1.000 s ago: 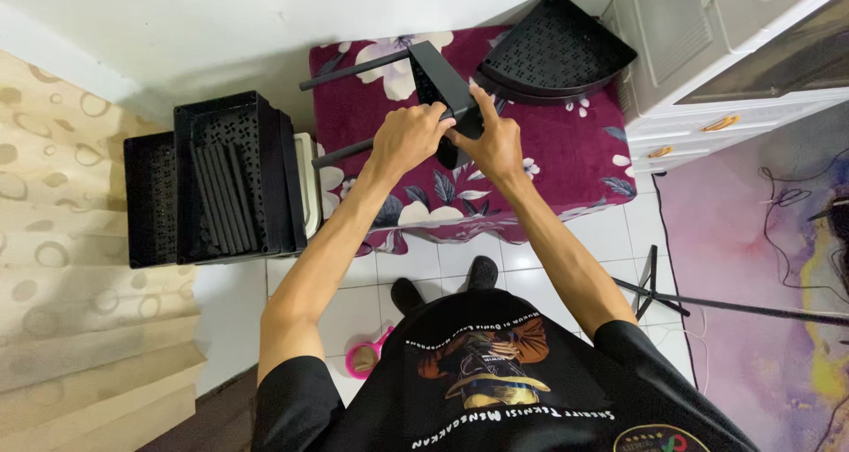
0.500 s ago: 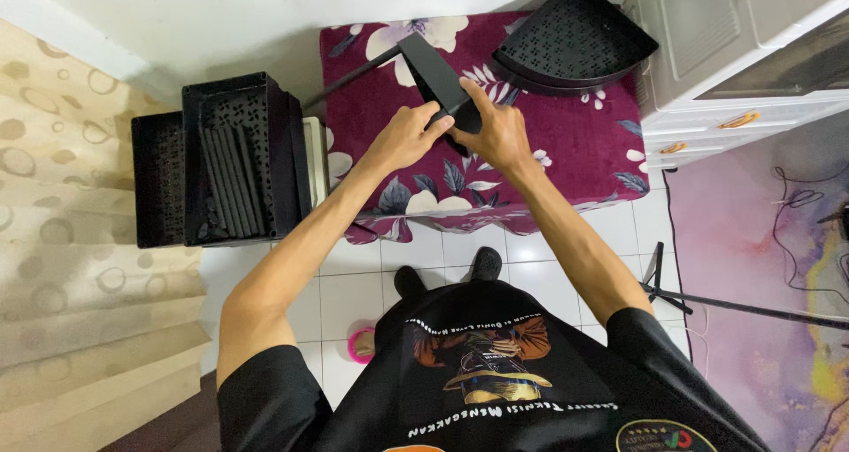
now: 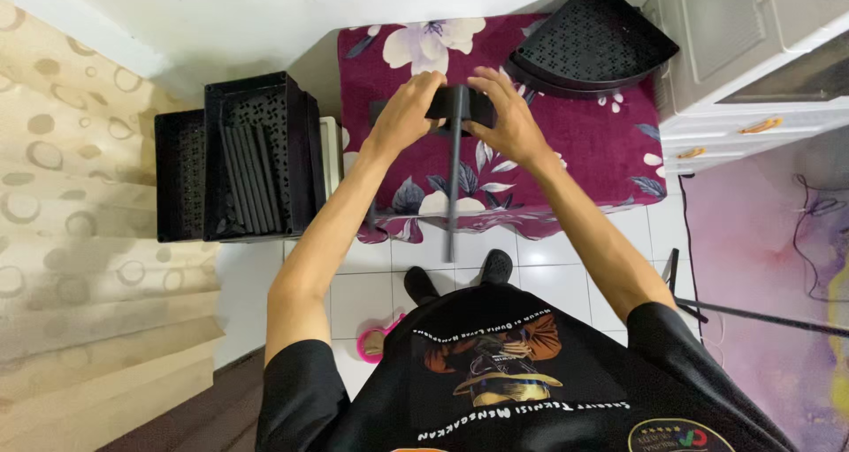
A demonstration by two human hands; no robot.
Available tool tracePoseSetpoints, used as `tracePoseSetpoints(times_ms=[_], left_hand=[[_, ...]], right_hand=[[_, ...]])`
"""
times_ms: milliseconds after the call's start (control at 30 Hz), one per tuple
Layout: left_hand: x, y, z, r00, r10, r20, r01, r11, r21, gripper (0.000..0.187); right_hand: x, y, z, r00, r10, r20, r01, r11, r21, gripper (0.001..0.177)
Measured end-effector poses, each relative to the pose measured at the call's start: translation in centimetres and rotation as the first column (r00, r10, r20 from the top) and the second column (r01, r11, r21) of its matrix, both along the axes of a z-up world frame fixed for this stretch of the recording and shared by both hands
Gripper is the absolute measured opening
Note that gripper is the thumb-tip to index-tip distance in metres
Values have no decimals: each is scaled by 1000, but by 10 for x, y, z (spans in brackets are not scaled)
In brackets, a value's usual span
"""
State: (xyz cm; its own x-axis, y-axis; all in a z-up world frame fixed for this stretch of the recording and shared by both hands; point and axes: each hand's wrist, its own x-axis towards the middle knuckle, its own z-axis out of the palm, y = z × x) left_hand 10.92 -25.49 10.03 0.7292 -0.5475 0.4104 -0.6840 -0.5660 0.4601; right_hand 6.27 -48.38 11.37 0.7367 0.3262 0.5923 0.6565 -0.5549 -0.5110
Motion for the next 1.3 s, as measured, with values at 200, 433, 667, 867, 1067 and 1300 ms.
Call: tracePoseSetpoints(times_ms=[200, 433, 667, 867, 1067, 1300], left_hand=[[4, -7, -15, 971, 116, 210, -114, 993, -18, 62], [-16, -6, -15, 921, 294, 257, -273, 955, -114, 53], [-33, -3, -16, 907, 350, 235, -309, 931, -193, 58], [-54, -9, -28, 970, 242, -28, -234, 894, -381, 78], [-63, -9, -41, 965, 206, 160, -164, 956, -242, 80], [-60, -16, -28, 866, 351, 356, -208, 901, -381, 69]], right_hand=[[-34, -12, -11, 741, 145, -655, 277, 823, 495, 24], [-32, -17, 14, 198, 437, -877, 152, 870, 468, 29], [-12, 1, -9, 249, 435, -865, 14, 892, 452, 34], [-15, 10, -26, 163, 554, -816, -25, 830, 558, 45], [-29, 11, -36, -97, 598, -796, 137, 800, 584, 54], [-38, 25, -20, -85, 703, -706, 215, 705, 676, 53]])
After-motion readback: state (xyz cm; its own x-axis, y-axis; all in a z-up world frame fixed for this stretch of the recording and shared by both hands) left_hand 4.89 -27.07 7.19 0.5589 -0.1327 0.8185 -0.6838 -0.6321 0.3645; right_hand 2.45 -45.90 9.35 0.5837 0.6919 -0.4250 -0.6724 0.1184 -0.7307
